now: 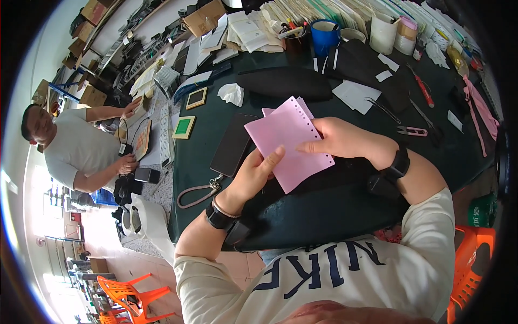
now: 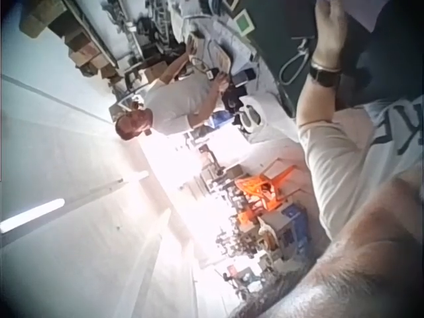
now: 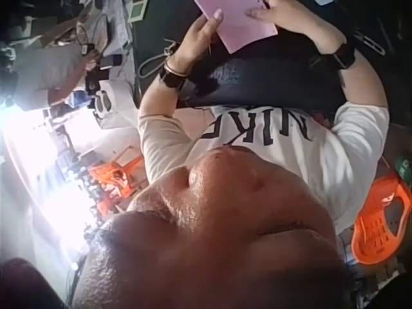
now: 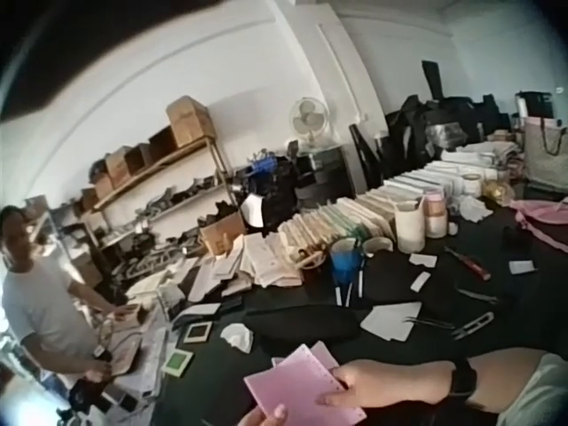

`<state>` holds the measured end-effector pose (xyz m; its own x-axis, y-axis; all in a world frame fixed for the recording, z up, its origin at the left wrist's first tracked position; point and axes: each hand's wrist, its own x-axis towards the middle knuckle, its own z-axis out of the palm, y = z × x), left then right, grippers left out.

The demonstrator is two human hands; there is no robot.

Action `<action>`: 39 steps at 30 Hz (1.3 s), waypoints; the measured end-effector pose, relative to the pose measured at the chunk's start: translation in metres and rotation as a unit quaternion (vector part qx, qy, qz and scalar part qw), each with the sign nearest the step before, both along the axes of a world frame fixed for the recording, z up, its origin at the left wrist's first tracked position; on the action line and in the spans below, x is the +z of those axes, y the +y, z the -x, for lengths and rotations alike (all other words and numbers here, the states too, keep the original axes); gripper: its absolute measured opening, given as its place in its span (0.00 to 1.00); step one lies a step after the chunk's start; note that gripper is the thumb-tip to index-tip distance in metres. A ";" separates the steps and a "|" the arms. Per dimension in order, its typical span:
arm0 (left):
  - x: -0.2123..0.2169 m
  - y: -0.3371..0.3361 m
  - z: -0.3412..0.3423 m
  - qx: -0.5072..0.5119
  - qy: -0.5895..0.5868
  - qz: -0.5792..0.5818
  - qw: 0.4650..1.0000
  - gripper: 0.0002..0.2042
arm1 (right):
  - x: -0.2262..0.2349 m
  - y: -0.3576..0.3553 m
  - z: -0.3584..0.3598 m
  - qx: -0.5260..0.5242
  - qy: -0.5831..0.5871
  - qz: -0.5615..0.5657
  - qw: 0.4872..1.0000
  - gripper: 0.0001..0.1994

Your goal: The person uses tweezers to pick at a piece of black material on a table before picking up and unfolding a pink paper document. They hold the document to read it, then fold it back up and place it on a stack of papers.

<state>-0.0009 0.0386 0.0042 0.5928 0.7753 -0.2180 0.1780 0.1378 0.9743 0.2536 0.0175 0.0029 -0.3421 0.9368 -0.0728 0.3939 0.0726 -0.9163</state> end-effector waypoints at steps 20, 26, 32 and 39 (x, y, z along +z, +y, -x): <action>-0.010 0.032 0.006 0.069 0.110 -0.009 0.992 0.23 | -0.028 0.018 -0.006 -0.093 -0.258 -0.224 0.935 0.23; -0.013 0.038 0.006 0.090 0.125 -0.048 0.987 0.23 | -0.028 0.018 -0.010 -0.097 -0.214 -0.222 0.946 0.19; -0.017 0.041 0.020 -0.036 -0.115 0.035 0.992 0.25 | -0.014 0.015 0.004 -0.121 -0.003 -0.087 0.989 0.15; -0.011 0.023 0.003 -0.017 -0.039 -0.067 0.997 0.22 | -0.016 -0.007 0.025 -0.069 0.094 -0.135 0.984 0.14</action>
